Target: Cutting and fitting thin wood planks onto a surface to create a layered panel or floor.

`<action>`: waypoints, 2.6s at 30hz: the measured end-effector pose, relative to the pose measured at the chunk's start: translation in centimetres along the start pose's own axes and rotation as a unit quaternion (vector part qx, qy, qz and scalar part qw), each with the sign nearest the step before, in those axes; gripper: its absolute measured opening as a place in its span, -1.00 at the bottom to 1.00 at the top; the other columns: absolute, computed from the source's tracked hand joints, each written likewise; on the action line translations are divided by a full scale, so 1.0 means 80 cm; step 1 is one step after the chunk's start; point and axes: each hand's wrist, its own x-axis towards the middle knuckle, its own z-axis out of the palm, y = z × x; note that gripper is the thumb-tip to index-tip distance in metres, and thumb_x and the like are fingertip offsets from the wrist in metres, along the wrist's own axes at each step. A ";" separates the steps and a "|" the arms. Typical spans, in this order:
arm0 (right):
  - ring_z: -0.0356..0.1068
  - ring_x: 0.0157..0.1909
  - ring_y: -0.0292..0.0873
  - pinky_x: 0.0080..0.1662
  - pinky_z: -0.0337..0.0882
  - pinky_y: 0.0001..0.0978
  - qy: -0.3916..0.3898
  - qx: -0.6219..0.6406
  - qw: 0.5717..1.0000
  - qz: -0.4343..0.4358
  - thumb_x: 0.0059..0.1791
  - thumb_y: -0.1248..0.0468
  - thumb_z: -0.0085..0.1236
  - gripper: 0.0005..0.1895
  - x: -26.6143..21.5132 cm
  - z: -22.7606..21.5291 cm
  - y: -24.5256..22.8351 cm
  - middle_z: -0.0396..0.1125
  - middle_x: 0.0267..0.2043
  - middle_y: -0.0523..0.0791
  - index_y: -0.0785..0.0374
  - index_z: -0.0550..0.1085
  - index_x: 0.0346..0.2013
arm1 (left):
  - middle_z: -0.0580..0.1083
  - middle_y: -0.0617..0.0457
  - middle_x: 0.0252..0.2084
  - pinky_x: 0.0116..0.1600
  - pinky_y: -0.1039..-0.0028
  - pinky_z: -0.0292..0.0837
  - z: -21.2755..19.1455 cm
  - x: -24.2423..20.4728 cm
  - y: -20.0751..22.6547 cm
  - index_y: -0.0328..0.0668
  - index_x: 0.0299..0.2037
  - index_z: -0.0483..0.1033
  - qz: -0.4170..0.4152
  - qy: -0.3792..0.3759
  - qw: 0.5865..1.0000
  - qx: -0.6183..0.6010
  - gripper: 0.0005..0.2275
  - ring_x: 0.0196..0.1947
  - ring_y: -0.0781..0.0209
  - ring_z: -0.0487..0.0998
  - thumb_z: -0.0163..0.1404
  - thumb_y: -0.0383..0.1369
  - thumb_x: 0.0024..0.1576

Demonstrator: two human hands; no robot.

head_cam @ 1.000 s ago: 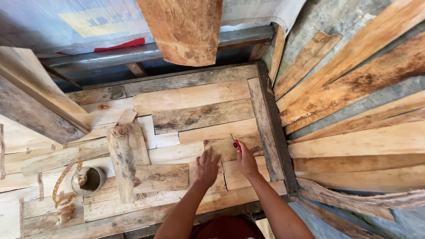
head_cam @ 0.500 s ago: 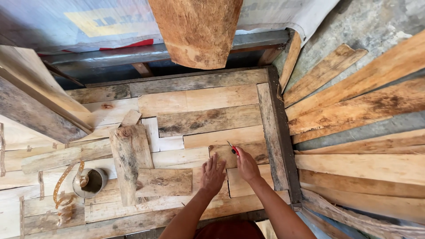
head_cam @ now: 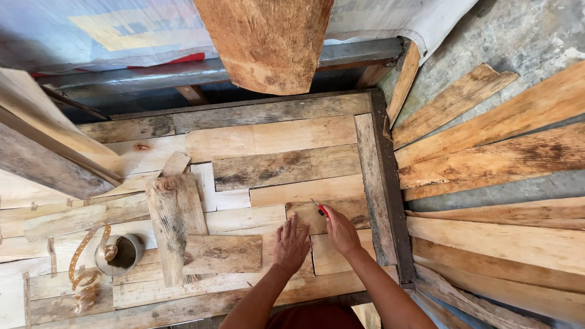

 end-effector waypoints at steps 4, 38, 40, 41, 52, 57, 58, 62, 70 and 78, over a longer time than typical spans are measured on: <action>0.44 0.08 0.10 0.07 0.45 -0.05 -0.019 -0.019 1.000 -0.007 0.09 0.35 -0.06 -0.51 0.010 -0.003 0.005 0.41 0.15 0.05 0.12 0.29 0.35 | -0.20 -0.38 0.53 0.40 -0.06 -0.05 0.006 0.004 0.002 -0.08 0.44 0.12 0.000 -0.018 1.000 0.015 -0.42 0.47 -0.27 -0.04 -0.10 -0.01 0.28; 0.44 -0.16 0.06 -0.13 0.47 -0.08 -0.053 -0.053 0.995 -0.059 -0.04 0.18 0.29 -0.69 0.102 0.063 -0.094 0.37 -0.17 -0.02 0.26 0.40 -0.14 | 0.06 -0.29 0.48 0.47 -0.03 -0.20 0.018 0.003 -0.008 -0.18 0.46 0.09 -0.005 -0.026 1.000 0.001 -0.40 0.50 -0.23 -0.02 -0.07 -0.10 0.26; 0.43 -0.15 0.08 -0.14 0.46 -0.06 -0.051 -0.053 0.996 -0.058 -0.06 0.18 0.31 -0.65 0.107 0.068 -0.094 0.35 -0.16 -0.01 0.27 0.38 -0.13 | 0.05 -0.30 0.48 0.46 -0.04 -0.22 0.019 0.003 -0.009 -0.18 0.45 0.08 -0.006 -0.019 1.000 -0.010 -0.39 0.49 -0.24 -0.04 -0.07 -0.09 0.25; 0.43 -0.14 0.08 -0.14 0.46 -0.06 -0.054 -0.060 0.995 -0.054 -0.06 0.18 0.31 -0.65 0.109 0.071 -0.093 0.35 -0.15 -0.01 0.27 0.37 -0.13 | 0.07 -0.29 0.48 0.47 -0.03 -0.21 0.015 0.001 -0.008 -0.18 0.45 0.09 -0.009 -0.023 1.000 -0.012 -0.40 0.50 -0.23 -0.02 -0.07 -0.10 0.25; 0.45 -0.14 0.05 -0.12 0.46 -0.05 -0.031 -0.151 0.983 -0.099 -0.06 0.20 0.28 -0.69 0.115 0.102 -0.080 0.39 -0.21 -0.03 0.25 0.38 -0.16 | 0.11 -0.22 0.47 0.45 -0.06 -0.21 0.014 0.003 -0.010 -0.17 0.43 0.12 0.002 -0.026 0.999 -0.019 -0.41 0.49 -0.22 -0.05 -0.07 -0.10 0.24; 0.44 -0.14 0.05 -0.12 0.45 -0.06 0.006 -0.126 0.988 -0.092 -0.07 0.22 0.27 -0.74 0.109 0.098 -0.086 0.40 -0.22 -0.03 0.23 0.41 -0.20 | 0.12 -0.26 0.46 0.46 -0.06 -0.18 0.015 0.002 -0.011 -0.21 0.44 0.13 -0.006 -0.023 0.999 -0.036 -0.42 0.48 -0.25 -0.02 -0.07 -0.11 0.27; 0.44 -0.14 0.05 -0.12 0.45 -0.06 0.008 -0.125 0.988 -0.090 -0.07 0.22 0.27 -0.74 0.109 0.090 -0.088 0.40 -0.22 -0.03 0.23 0.41 -0.20 | 0.12 -0.26 0.46 0.46 -0.06 -0.18 0.024 0.004 -0.012 -0.21 0.44 0.13 -0.004 -0.024 0.999 -0.034 -0.42 0.48 -0.25 -0.02 -0.07 -0.11 0.27; 0.45 -0.21 -0.05 -0.17 0.49 -0.17 -0.039 0.002 0.998 0.043 0.07 0.16 0.11 -0.81 0.106 0.057 -0.083 0.41 -0.19 -0.08 0.20 0.43 -0.13 | 0.05 -0.34 0.47 0.41 -0.06 -0.13 0.023 0.005 -0.013 -0.16 0.41 0.16 -0.004 0.020 0.999 -0.039 -0.44 0.46 -0.23 -0.01 -0.03 -0.15 0.23; 0.42 -0.03 0.10 -0.04 0.43 -0.07 -0.031 -0.008 0.997 -0.071 0.03 0.26 0.17 -0.76 0.077 0.020 -0.036 0.43 -0.07 -0.01 0.26 0.52 -0.04 | 0.04 -0.25 0.50 0.48 0.03 -0.10 -0.005 -0.007 -0.007 -0.02 0.43 0.19 0.000 -0.004 0.997 -0.078 -0.49 0.51 -0.14 0.01 -0.07 -0.18 0.26; 0.42 -0.08 0.12 -0.09 0.44 -0.04 -0.008 -0.037 0.999 -0.032 -0.02 0.26 0.24 -0.78 0.061 0.039 -0.043 0.32 -0.09 -0.02 0.25 0.47 -0.12 | 0.04 -0.29 0.50 0.47 0.01 -0.16 0.034 -0.011 -0.016 -0.09 0.44 0.17 0.028 0.063 0.997 -0.028 -0.48 0.51 -0.18 -0.02 -0.16 -0.12 0.29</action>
